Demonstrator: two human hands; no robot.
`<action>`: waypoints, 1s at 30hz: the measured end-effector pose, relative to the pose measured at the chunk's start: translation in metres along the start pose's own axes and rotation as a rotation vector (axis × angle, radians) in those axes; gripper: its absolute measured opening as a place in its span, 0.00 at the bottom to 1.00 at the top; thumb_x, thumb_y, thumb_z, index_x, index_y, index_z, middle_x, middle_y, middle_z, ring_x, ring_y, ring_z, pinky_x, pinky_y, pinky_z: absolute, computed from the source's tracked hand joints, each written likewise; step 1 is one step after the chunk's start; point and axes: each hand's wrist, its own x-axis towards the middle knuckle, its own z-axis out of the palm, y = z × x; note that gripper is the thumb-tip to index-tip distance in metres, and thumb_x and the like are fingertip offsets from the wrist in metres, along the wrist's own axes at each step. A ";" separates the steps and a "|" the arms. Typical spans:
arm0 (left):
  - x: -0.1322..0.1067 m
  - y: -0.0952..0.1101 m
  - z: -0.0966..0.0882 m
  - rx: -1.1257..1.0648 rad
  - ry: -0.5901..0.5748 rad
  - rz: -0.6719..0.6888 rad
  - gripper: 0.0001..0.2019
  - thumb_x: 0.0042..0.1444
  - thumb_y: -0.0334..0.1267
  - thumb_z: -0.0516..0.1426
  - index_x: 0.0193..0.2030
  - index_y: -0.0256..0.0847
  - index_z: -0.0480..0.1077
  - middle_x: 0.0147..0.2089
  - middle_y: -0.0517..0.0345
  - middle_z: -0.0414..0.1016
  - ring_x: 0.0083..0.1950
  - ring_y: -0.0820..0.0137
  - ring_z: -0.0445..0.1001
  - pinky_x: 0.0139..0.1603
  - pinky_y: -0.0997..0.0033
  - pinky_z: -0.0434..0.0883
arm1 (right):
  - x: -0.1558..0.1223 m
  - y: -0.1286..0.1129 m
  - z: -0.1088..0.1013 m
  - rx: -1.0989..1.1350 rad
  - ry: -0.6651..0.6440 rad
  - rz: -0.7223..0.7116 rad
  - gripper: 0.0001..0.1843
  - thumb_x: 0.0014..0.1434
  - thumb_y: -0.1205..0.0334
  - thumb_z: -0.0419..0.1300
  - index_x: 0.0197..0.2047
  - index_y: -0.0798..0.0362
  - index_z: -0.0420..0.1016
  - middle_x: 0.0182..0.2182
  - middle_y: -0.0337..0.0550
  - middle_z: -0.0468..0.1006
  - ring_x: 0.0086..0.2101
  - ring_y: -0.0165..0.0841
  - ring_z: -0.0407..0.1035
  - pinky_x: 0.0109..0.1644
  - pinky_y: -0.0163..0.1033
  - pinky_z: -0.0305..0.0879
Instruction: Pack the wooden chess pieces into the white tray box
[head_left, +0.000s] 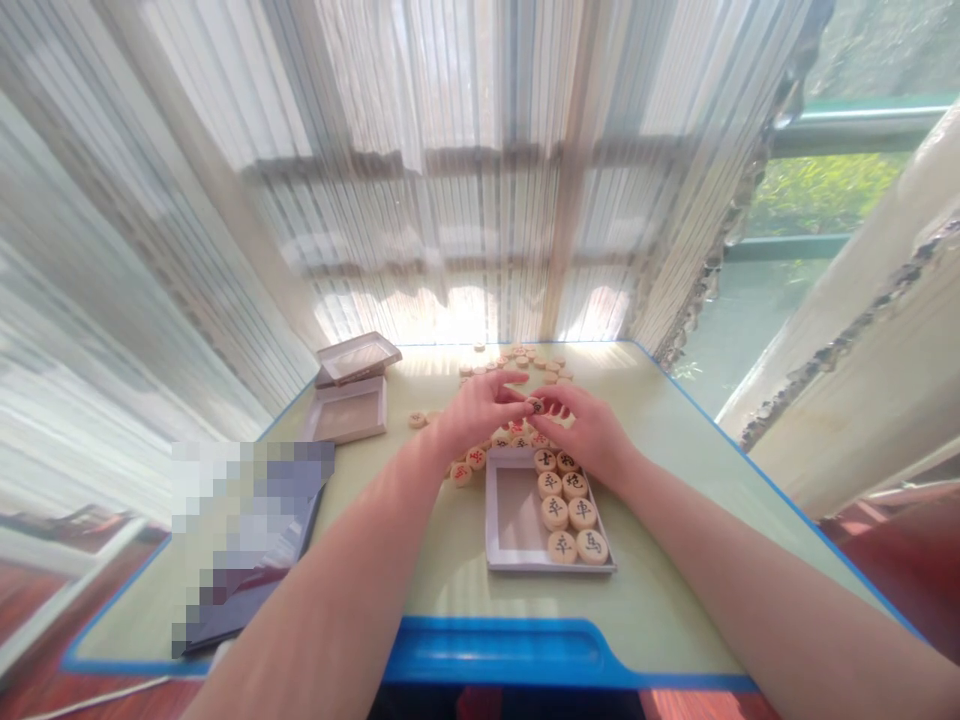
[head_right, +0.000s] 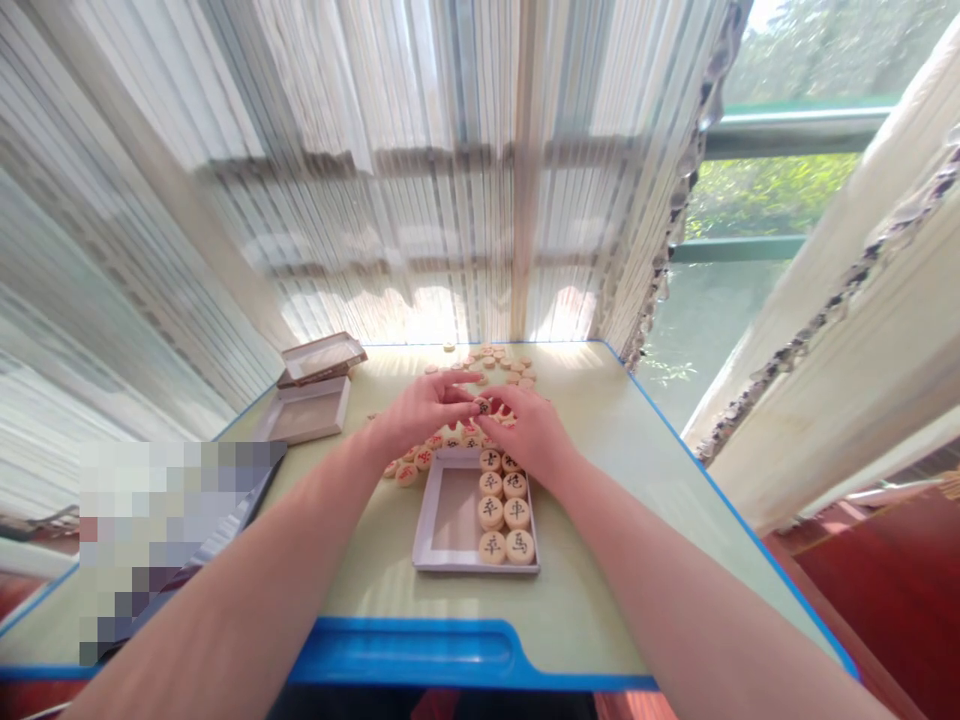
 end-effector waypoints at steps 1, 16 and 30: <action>0.000 0.000 0.000 0.008 0.016 -0.003 0.28 0.50 0.44 0.61 0.57 0.34 0.66 0.38 0.49 0.79 0.32 0.71 0.74 0.33 0.71 0.71 | 0.000 -0.001 -0.001 -0.017 0.002 0.001 0.12 0.53 0.59 0.61 0.42 0.51 0.75 0.33 0.40 0.78 0.32 0.33 0.69 0.38 0.39 0.66; 0.017 -0.043 -0.030 -0.336 0.567 -0.166 0.18 0.59 0.45 0.48 0.45 0.33 0.69 0.46 0.41 0.77 0.50 0.62 0.74 0.52 0.59 0.69 | 0.012 0.037 -0.028 -0.538 -0.092 0.499 0.16 0.51 0.53 0.55 0.37 0.51 0.79 0.37 0.49 0.77 0.40 0.42 0.69 0.42 0.43 0.63; 0.012 -0.035 -0.024 0.479 0.400 -0.007 0.18 0.54 0.32 0.47 0.45 0.40 0.76 0.53 0.58 0.75 0.57 0.66 0.70 0.62 0.69 0.62 | 0.011 0.035 -0.018 -0.464 -0.248 0.180 0.20 0.57 0.67 0.48 0.43 0.45 0.80 0.47 0.36 0.77 0.47 0.39 0.62 0.56 0.44 0.58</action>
